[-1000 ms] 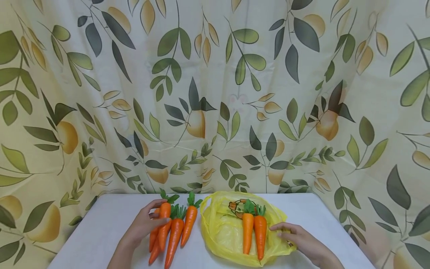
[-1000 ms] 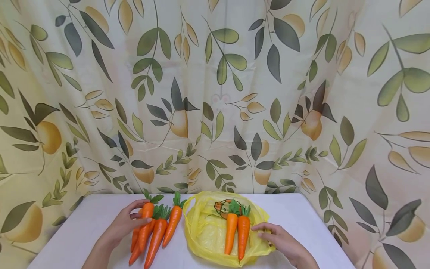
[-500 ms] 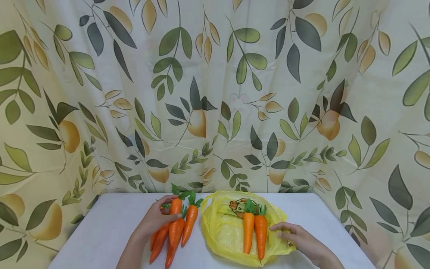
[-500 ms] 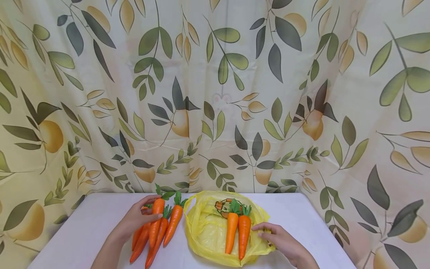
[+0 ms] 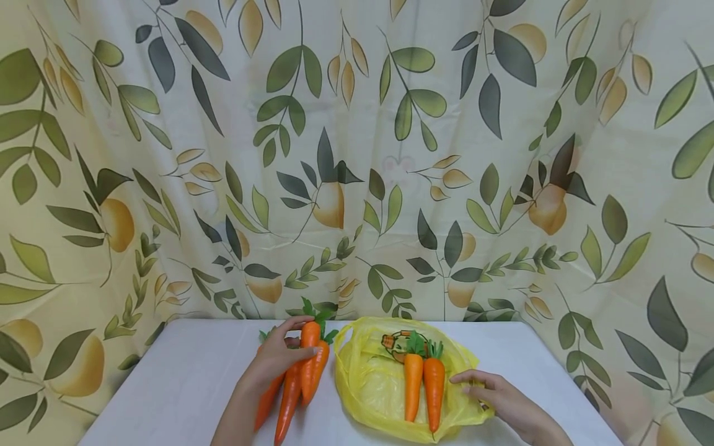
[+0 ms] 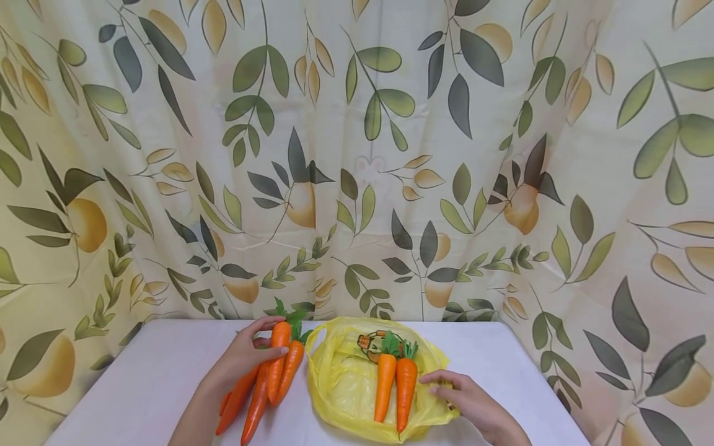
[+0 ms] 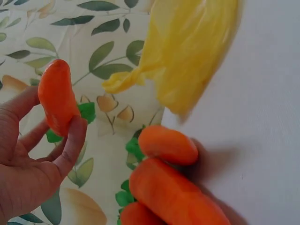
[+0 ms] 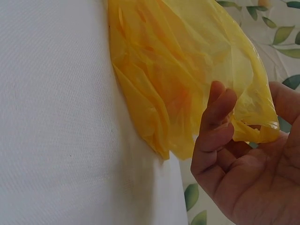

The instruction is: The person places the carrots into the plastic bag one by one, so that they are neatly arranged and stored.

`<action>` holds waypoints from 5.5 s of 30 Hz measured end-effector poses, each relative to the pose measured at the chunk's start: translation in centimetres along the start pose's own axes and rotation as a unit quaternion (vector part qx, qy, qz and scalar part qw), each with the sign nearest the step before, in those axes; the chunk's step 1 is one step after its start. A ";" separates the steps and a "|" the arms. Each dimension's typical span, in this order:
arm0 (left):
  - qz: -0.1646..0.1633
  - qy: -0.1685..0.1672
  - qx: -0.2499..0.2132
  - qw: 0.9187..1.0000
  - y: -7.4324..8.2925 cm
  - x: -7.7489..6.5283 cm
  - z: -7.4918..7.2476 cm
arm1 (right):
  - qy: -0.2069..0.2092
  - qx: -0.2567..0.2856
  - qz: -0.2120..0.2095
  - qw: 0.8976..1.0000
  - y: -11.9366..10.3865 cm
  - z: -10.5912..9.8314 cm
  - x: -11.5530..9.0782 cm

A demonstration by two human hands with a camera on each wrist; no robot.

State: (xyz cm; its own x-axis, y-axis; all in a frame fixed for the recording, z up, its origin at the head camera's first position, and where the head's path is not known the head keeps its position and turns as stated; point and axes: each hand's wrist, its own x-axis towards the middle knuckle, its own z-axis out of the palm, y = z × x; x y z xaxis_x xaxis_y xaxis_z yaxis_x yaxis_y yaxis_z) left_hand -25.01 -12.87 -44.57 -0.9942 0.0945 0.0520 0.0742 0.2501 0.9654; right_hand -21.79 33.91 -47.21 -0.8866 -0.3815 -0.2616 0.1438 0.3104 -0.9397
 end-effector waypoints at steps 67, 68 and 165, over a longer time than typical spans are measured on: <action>-0.006 -0.117 -0.076 0.990 1.1 1.4 12.0 | -0.010 0.012 -0.011 1.000 0.1 -0.5 -0.3; -0.007 -0.116 -0.077 0.990 0.9 1.5 12.2 | -0.011 0.013 -0.011 1.000 0.1 -0.5 -0.3; 0.000 -0.091 -0.048 0.995 -3.3 3.3 17.7 | -0.024 0.023 -0.026 0.999 0.4 -0.4 -0.1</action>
State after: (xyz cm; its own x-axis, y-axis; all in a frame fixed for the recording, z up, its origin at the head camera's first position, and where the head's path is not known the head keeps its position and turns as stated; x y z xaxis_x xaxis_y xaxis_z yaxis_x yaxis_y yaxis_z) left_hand -27.11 3.65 -52.09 -0.9629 0.2696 0.0129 0.0573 0.1574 0.9859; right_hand -21.80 34.38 -47.43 -0.8713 -0.4382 -0.2210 0.1183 0.2495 -0.9611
